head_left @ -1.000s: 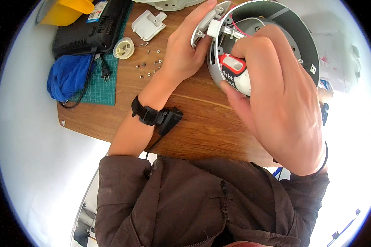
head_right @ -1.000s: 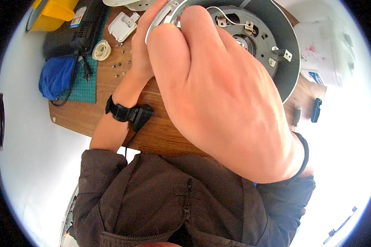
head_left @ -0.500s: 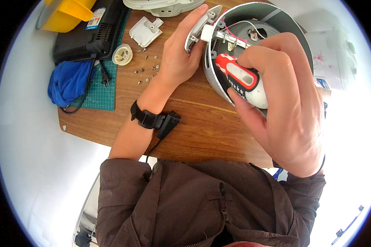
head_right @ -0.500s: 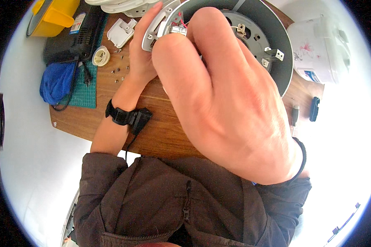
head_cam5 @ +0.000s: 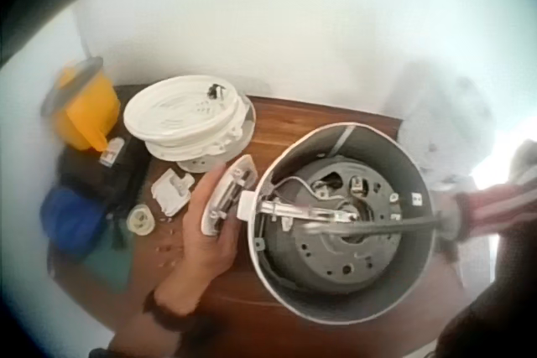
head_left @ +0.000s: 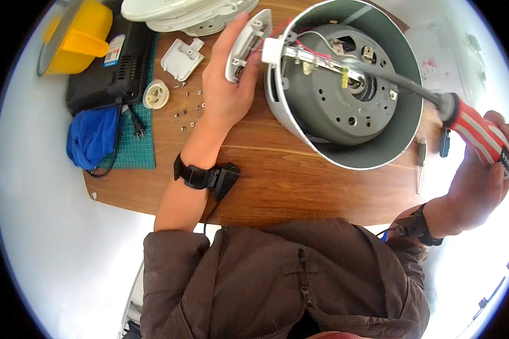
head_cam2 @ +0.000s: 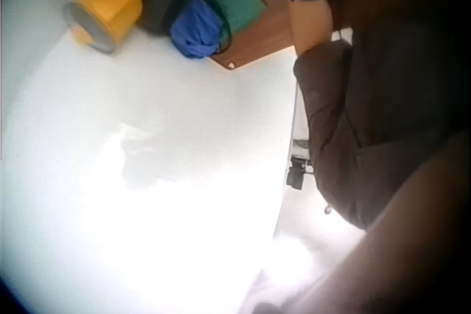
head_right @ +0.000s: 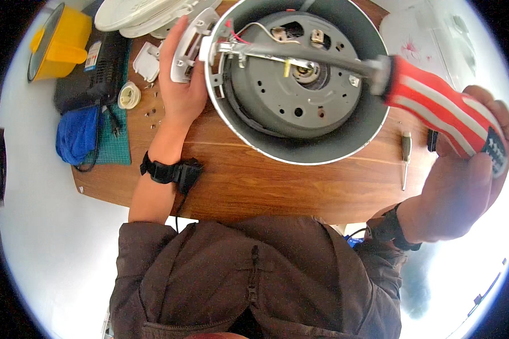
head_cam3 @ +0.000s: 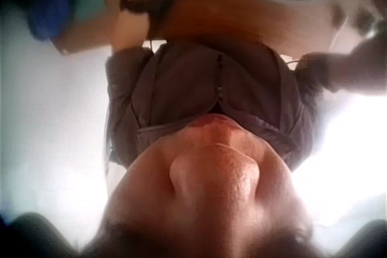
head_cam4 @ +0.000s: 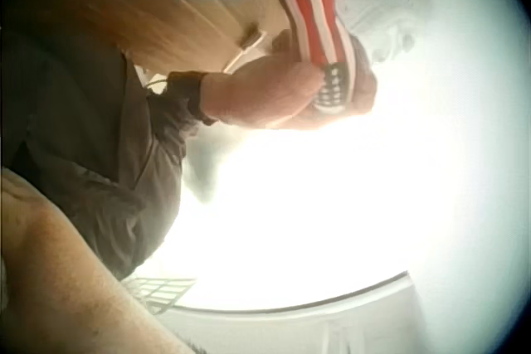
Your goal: The person disassembles a white rice cooker, removes the inner pot, and uses a screwdriver to detach and reattach internal components including a metal bracket and wiring. The person handles screws, a circuit board, and the cooker base, then reassembles the unit.
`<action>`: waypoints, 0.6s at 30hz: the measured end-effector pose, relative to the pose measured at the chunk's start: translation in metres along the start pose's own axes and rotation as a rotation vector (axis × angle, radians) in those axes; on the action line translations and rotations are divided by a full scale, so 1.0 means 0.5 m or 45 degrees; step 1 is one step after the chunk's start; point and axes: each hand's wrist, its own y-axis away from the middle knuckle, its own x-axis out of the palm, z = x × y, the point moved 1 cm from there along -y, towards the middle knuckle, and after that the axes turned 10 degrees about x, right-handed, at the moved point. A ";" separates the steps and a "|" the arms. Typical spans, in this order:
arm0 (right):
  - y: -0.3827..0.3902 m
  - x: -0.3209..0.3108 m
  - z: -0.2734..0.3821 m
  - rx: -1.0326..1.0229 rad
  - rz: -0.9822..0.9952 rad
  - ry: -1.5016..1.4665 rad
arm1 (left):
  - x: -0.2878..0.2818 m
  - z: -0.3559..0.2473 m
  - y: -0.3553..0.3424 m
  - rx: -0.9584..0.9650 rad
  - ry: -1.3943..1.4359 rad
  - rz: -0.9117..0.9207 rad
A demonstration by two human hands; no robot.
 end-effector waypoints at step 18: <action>0.232 -0.045 -0.300 0.819 0.359 -0.294 | 0.010 -0.002 -0.017 -0.518 0.506 -0.030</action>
